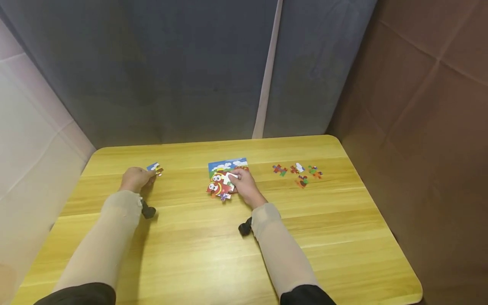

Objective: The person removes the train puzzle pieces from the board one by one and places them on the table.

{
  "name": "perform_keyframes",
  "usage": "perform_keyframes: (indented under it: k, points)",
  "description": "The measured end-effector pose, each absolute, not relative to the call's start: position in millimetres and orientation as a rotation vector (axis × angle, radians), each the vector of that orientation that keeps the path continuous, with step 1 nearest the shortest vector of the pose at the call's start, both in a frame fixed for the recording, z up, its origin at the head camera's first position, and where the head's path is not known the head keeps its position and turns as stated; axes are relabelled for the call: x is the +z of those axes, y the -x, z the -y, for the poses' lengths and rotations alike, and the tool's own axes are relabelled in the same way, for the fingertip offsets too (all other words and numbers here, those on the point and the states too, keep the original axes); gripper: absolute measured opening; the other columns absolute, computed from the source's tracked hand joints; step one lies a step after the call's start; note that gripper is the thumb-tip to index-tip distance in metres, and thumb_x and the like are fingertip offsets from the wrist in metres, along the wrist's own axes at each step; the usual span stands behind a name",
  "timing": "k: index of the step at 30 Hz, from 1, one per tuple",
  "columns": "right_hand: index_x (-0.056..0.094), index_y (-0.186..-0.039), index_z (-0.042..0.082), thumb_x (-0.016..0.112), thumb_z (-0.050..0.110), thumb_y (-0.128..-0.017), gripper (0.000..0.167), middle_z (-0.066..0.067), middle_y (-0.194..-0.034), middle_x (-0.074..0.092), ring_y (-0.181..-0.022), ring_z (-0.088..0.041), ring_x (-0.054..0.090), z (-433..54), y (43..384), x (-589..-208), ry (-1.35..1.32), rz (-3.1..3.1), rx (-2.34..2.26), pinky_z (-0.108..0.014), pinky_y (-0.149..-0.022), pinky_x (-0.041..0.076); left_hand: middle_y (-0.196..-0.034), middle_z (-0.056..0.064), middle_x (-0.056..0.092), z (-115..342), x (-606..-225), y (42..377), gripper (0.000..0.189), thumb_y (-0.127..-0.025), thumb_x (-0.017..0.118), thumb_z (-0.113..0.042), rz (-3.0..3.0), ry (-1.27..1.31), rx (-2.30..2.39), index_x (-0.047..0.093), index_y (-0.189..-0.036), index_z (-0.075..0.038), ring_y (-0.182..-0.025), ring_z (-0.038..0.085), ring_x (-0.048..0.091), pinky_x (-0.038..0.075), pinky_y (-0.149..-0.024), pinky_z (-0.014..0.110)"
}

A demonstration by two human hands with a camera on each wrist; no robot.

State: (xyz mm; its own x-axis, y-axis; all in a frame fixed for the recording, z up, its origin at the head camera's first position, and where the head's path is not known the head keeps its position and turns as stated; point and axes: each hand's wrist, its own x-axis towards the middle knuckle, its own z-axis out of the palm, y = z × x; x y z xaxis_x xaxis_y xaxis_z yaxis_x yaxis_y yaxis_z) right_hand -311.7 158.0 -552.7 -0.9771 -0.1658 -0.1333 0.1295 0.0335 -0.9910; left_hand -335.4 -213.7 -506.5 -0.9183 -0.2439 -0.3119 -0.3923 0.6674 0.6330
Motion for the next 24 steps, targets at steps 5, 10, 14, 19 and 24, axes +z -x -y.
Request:
perform_keyframes:
  k: [5,10,14,19,24]
  points:
    - [0.058,-0.125,-0.002,0.059,0.012,-0.104,0.026,-0.012,-0.107,0.061,-0.079,-0.014,0.057,-158,312,-553,0.044,-2.095,-2.045,-0.028,-0.069,0.057,-0.09,0.01,0.065,212,-504,333,0.038,-0.1,0.059,-0.038,-2.72,0.516,0.958,0.068,-0.098,-0.001,-0.081,0.026,0.053,0.042,-0.067,0.037]
    - [0.059,-0.123,-0.001,0.059,0.013,-0.104,0.024,-0.01,-0.106,0.061,-0.079,-0.014,0.057,-158,312,-552,0.044,-2.101,-2.039,-0.028,-0.069,0.057,-0.103,0.018,0.061,212,-505,333,0.04,-0.099,0.057,-0.039,-2.767,0.501,0.866,0.064,-0.101,0.001,-0.086,0.031,0.053,0.044,-0.067,0.038]
    - [0.059,-0.124,-0.001,0.059,0.014,-0.104,0.025,-0.01,-0.106,0.061,-0.078,-0.015,0.057,-157,311,-552,0.046,-2.115,-2.025,-0.027,-0.067,0.057,-0.111,0.022,0.062,211,-504,330,0.043,-0.101,0.051,-0.04,-2.792,0.46,0.839,0.064,-0.101,0.001,-0.092,0.034,0.054,0.047,-0.074,0.045]
    - [0.058,-0.127,-0.002,0.059,0.015,-0.104,0.028,-0.012,-0.107,0.061,-0.078,-0.016,0.057,-158,309,-552,0.043,-2.126,-2.008,-0.028,-0.069,0.057,-0.112,0.023,0.063,209,-502,329,0.053,-0.106,0.037,-0.048,-2.848,0.331,0.838,0.062,-0.096,-0.002,-0.092,0.036,0.056,0.045,-0.075,0.049]
    - [0.057,-0.129,-0.001,0.06,0.016,-0.104,0.031,-0.013,-0.111,0.061,-0.078,-0.016,0.057,-159,309,-550,0.04,-2.12,-2.009,-0.029,-0.07,0.058,-0.094,0.016,0.061,202,-493,333,0.049,-0.108,0.034,-0.045,-2.851,0.147,0.96,0.056,-0.092,-0.004,-0.079,0.03,0.053,0.043,-0.069,0.042]
